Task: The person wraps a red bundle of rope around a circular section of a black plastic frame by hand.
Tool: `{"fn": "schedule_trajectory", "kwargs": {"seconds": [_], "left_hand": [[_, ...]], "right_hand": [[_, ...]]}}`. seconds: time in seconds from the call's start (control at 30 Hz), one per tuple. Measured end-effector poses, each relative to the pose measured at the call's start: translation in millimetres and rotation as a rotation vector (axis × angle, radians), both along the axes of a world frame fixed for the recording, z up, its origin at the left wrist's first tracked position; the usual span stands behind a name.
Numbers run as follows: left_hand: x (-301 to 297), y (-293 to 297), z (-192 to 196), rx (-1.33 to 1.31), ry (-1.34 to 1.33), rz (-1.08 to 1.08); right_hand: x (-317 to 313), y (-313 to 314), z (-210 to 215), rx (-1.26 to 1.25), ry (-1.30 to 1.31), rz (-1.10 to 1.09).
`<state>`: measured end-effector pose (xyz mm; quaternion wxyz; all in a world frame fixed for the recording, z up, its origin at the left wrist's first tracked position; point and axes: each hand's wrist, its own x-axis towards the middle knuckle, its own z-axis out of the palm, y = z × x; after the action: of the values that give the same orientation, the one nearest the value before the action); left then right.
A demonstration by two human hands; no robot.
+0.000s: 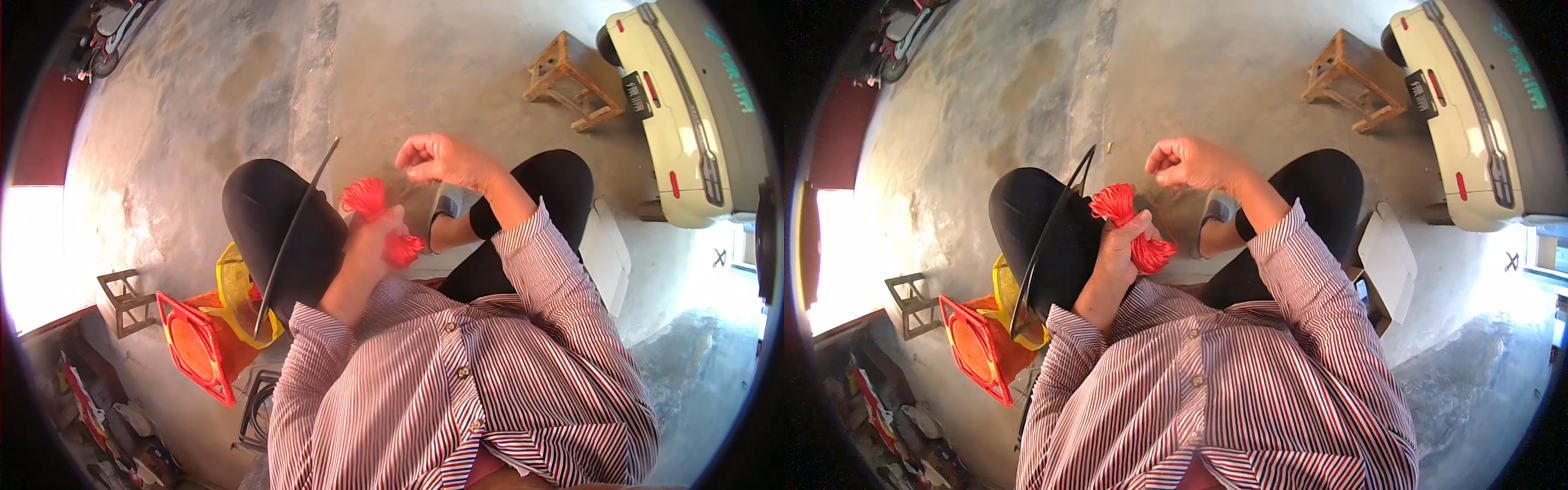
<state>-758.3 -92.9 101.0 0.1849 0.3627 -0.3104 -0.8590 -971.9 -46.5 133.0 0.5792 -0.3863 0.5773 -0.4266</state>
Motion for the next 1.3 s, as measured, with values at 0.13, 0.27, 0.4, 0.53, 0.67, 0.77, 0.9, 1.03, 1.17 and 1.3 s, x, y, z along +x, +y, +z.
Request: {"fn": "schedule_trajectory", "kwargs": {"seconds": [0.13,0.27,0.4,0.53,0.67,0.77,0.9,1.03,1.17,1.3], "left_hand": [[-2,5,9,0.036,0.104,-0.145],[-1,6,13,-0.037,0.101,-0.144],[1,-2,16,-0.141,0.078,-0.096],[-2,3,20,-0.308,-0.020,-0.159],[-6,5,33,-0.522,-0.217,-0.174],[-2,4,33,-0.630,-0.379,-0.261],[2,7,33,-1.038,-0.515,-0.263],[7,4,28,-1.146,-0.650,-0.376],[6,7,31,-1.208,-0.724,-0.502],[1,10,34,-1.283,-0.712,-0.637]], "right_hand": [[24,31,36,-0.030,0.040,-0.023],[29,58,43,-0.040,0.195,-0.014],[31,81,37,0.007,0.221,0.082],[43,80,18,-0.393,-0.559,-0.176],[51,79,26,-0.189,-0.607,0.022],[60,77,33,0.089,-0.258,0.113],[57,79,35,0.172,-0.056,0.105],[55,82,33,-0.062,0.186,-0.166],[62,79,43,-0.213,0.769,-0.106],[70,72,21,-0.231,1.064,0.049]]}}
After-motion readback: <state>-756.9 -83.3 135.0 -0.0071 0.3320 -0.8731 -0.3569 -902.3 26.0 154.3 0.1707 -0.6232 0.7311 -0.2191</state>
